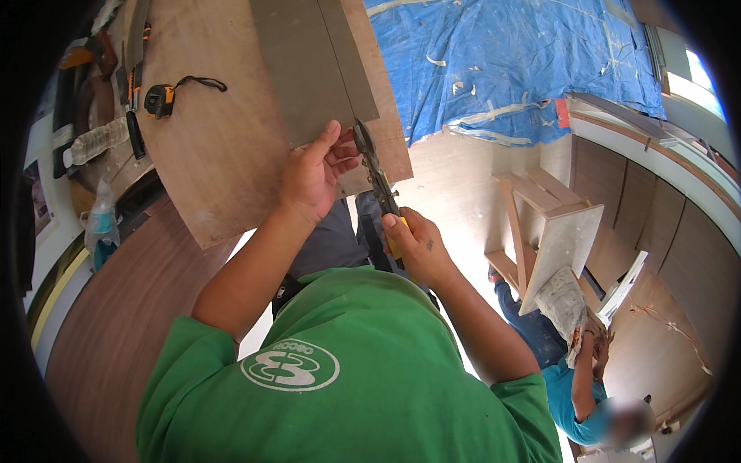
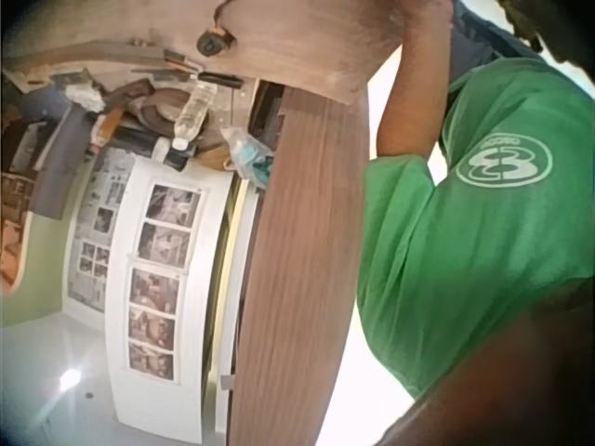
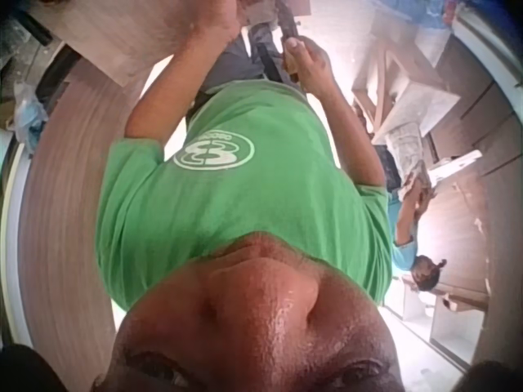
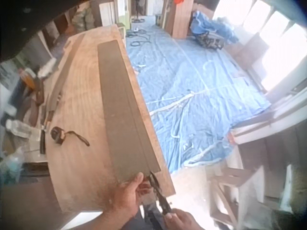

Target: The person uses yellow-handled tin snips to cut a curved edge on a piece of brown laminate flooring. They hold the laminate on a workbench, cut along the curve, and then remove the cut piece. The person also handles a long strip of laminate, peeling off a backing strip.

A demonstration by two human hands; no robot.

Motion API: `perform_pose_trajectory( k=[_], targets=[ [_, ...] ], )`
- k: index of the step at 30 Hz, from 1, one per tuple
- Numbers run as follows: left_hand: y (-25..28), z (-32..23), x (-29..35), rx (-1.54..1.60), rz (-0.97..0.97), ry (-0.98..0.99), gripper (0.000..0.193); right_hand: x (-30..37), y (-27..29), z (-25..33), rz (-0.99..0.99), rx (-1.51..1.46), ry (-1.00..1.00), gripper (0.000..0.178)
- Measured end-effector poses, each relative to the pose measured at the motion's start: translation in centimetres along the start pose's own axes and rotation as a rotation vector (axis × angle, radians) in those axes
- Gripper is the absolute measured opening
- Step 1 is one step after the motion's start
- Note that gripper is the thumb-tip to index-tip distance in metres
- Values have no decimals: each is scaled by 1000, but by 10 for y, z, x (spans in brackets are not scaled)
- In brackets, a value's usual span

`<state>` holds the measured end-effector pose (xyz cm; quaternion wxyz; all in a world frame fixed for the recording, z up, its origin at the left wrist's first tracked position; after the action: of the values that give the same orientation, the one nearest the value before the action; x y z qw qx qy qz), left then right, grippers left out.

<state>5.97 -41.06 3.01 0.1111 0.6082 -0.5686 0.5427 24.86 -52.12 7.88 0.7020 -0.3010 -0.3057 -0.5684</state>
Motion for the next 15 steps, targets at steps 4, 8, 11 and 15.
perform_pose_trajectory(
  k=[4, 8, 11, 15],
  targets=[
    [-7, -4, 5, 13, -29, -8, 37, 1, -3, 4, -26, -50, 1, 67],
    [-5, -2, 4, 13, -40, -21, 36, 1, -4, 8, -32, -18, -5, 67],
    [-4, -1, 3, -7, -29, -14, 31, 1, -3, 3, -23, -6, -17, 67],
    [-2, 2, -1, 2, -29, -13, 31, 3, -10, 9, -82, -21, 20, 58]
  ],
)
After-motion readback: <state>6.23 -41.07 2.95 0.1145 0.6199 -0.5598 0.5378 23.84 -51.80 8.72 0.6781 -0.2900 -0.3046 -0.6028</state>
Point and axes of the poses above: each hand's wrist, its own x-axis away from the middle knuckle, its own y-axis out of the back of the hand, z = x × y, the point moved 1 cm from there along -x, towards the middle knuckle, and after that the axes turned 7 degrees about y, right-handed, at the moved point
